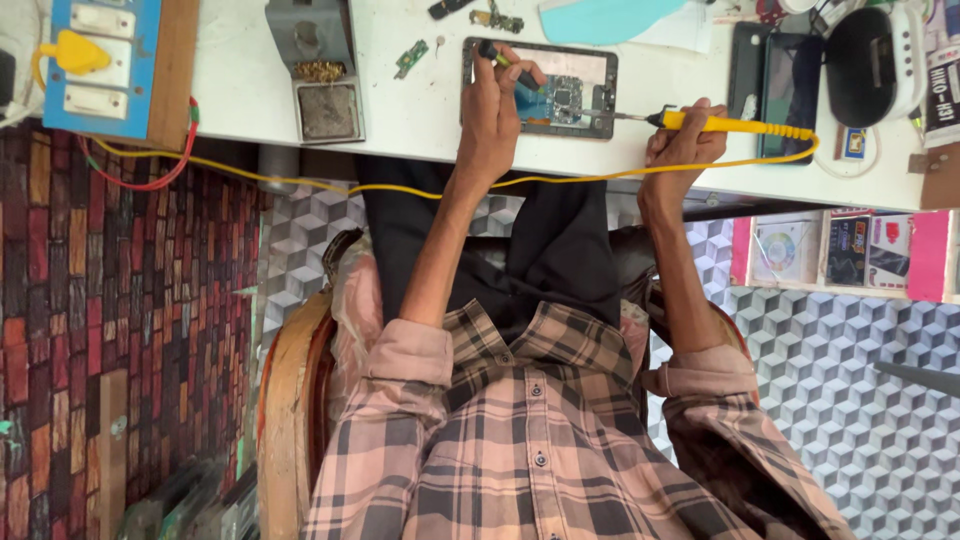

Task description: The person uses a soldering iron and a small tool to work on a circuit board placed on a smartphone screen. They repeatedly apply heat and manipulate components on the board while seated at a cluttered workbench.

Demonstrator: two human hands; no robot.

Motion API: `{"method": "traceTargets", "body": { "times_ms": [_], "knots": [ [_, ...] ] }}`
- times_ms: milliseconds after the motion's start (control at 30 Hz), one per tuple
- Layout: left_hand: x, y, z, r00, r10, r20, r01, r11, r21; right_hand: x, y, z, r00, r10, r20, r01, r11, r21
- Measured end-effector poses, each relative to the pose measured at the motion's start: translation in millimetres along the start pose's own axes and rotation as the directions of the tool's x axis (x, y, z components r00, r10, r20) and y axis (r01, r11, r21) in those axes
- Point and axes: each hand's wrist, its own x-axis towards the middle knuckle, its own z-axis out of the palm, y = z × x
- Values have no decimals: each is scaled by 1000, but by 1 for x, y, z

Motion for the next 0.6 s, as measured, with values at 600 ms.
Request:
{"method": "traceTargets", "body": {
  "times_ms": [600],
  "knots": [
    [0,1,1,1000,-8,-10,8,1000,13,0,-5,4,1000,5,27,-6,999,39]
  ]
}}
